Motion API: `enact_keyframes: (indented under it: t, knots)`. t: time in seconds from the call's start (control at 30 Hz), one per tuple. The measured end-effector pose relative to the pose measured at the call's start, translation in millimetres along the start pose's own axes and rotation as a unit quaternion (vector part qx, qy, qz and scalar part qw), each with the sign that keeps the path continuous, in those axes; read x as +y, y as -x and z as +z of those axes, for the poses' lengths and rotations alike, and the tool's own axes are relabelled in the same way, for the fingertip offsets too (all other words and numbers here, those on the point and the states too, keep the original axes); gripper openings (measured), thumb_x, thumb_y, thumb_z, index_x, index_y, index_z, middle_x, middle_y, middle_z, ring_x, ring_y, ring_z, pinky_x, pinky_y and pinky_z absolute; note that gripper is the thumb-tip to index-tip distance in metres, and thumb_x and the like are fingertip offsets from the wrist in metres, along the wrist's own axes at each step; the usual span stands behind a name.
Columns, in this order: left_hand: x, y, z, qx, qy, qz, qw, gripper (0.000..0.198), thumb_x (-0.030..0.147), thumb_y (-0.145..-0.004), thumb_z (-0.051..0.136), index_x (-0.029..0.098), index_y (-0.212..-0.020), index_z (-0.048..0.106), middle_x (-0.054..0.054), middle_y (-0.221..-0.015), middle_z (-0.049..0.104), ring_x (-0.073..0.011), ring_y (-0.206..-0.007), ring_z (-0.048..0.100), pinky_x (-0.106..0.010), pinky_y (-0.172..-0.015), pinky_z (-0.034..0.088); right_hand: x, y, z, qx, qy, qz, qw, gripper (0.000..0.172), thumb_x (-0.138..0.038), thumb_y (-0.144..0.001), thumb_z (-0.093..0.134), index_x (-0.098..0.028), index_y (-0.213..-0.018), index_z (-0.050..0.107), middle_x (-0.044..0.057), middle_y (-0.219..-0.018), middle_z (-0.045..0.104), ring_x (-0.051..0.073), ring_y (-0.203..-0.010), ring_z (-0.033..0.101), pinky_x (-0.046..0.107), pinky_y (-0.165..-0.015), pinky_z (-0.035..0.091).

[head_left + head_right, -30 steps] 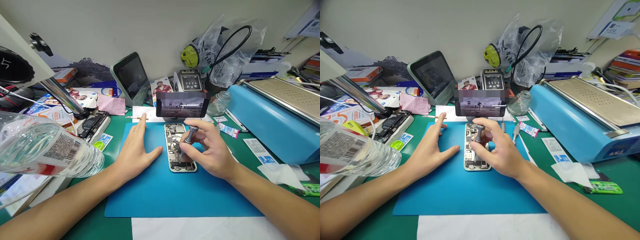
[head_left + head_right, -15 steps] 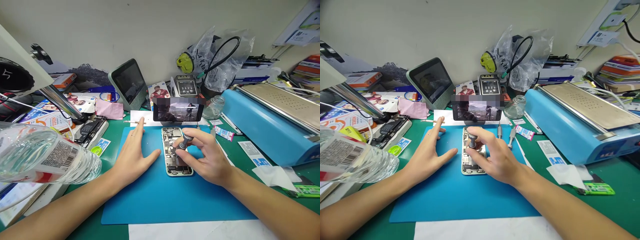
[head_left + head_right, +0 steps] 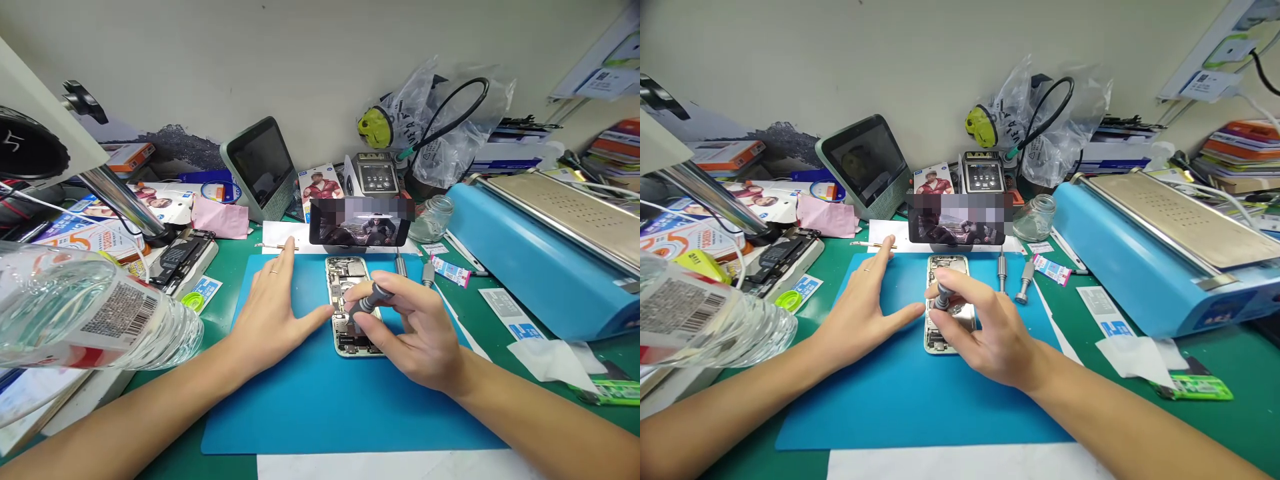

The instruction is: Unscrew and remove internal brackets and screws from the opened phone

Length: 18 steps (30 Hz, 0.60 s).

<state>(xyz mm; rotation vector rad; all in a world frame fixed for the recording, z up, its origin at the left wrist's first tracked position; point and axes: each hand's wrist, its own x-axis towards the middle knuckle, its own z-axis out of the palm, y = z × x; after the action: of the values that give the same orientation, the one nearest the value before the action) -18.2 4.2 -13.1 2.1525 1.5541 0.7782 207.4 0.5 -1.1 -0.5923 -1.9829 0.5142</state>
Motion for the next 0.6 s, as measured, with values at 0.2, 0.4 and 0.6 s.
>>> enact_keyframes:
  t: [0.2,0.4,0.6]
  knots:
    - [2.5,-0.9,0.2,-0.015,-0.02,-0.02,0.999,0.109,0.065,-0.088,0.064,0.023,-0.163,-0.003,-0.015,-0.168,0.02,-0.0388,-0.151,0.023,-0.059,-0.118,0.027,0.4,1.3,3.7,0.008,-0.012,0.0,1.0,0.066,-0.005,-0.092,0.061,-0.032,-0.148,0.038,0.008,-0.11,0.073,0.02,-0.094,0.075,0.034,-0.075,0.068]
    - [1.4,-0.5,0.2,-0.032,-0.042,-0.018,0.998,0.111,0.065,-0.087,0.065,0.022,-0.163,-0.004,-0.014,-0.169,0.017,-0.0382,-0.153,0.019,-0.058,-0.12,0.027,-1.1,2.3,3.5,0.018,-0.025,0.013,0.999,0.067,-0.004,-0.091,0.061,-0.032,-0.148,0.039,0.008,-0.108,0.074,0.021,-0.094,0.075,0.033,-0.071,0.069]
    - [1.6,0.1,-0.3,-0.043,-0.052,-0.018,0.998,0.109,0.064,-0.088,0.064,0.02,-0.163,-0.004,-0.016,-0.168,0.017,-0.0373,-0.154,0.018,-0.059,-0.121,0.026,-0.1,3.7,-4.7,0.011,0.0,0.001,1.0,0.073,0.001,-0.088,0.061,-0.031,-0.15,0.038,0.009,-0.109,0.073,0.022,-0.099,0.075,0.038,-0.08,0.068]
